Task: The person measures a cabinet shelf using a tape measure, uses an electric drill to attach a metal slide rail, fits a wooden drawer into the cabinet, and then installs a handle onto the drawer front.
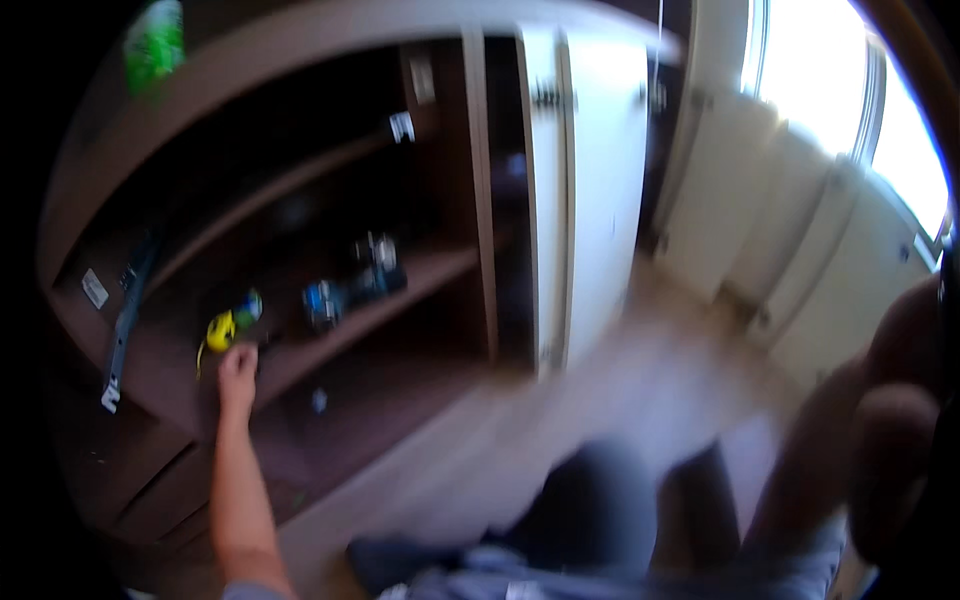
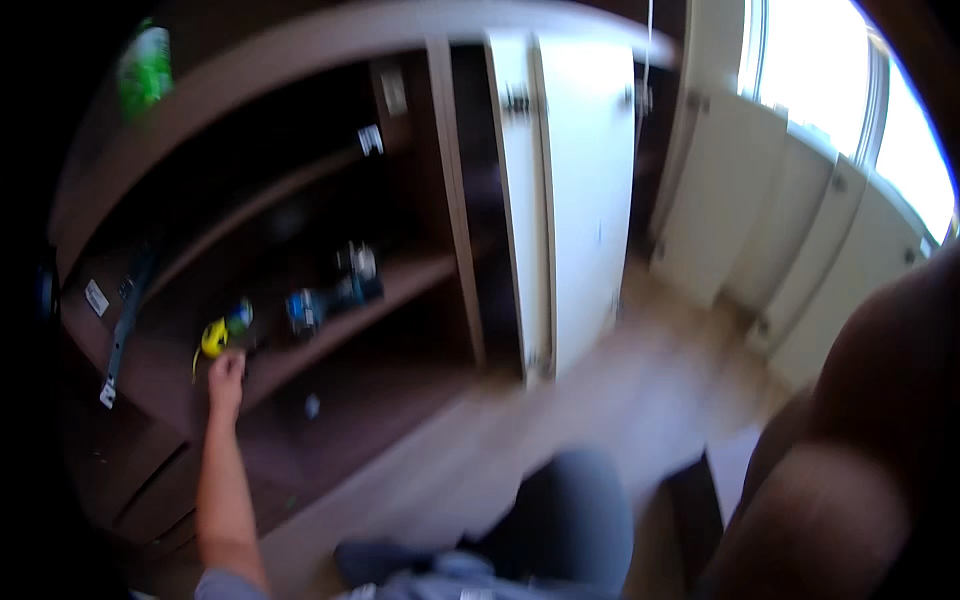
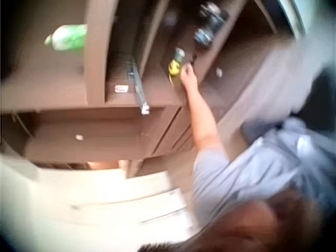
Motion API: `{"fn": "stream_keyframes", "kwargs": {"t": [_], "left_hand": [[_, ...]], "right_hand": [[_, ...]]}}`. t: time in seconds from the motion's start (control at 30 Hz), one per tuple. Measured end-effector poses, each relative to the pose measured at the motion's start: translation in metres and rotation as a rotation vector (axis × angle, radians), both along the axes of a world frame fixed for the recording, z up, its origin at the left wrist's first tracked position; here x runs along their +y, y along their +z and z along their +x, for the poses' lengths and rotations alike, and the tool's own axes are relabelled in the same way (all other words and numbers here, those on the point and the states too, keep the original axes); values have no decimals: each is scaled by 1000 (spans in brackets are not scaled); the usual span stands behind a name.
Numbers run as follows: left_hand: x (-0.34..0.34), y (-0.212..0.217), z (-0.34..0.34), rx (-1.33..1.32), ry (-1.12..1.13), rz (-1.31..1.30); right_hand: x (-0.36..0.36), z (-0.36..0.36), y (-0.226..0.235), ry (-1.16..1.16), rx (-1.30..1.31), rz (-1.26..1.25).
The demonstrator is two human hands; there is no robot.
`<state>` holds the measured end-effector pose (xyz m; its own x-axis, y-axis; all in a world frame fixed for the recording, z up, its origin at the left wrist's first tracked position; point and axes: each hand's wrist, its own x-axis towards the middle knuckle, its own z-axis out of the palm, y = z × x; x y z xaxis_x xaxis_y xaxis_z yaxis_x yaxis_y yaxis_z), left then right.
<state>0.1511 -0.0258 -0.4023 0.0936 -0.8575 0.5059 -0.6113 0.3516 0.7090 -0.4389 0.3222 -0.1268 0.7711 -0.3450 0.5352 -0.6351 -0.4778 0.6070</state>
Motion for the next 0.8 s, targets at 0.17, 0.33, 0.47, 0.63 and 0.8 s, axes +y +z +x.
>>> {"fn": "stream_keyframes", "kwargs": {"t": [0.17,0.33,0.47,0.63,0.8], "left_hand": [[40,16,51,31,24,152],[6,-5,107,-60,-87,150],[-29,-8,122,-99,-142,175],[-45,-20,146,-56,-132,231],[-50,-11,133,-86,-135,233]], "right_hand": [[84,-51,-15,-110,-195,-125],[191,-210,-152,-1082,-914,18],[348,-272,-309,-1883,-1280,391],[404,-238,-405,-2243,-1384,543],[376,-223,-393,-2334,-1397,610]]}}
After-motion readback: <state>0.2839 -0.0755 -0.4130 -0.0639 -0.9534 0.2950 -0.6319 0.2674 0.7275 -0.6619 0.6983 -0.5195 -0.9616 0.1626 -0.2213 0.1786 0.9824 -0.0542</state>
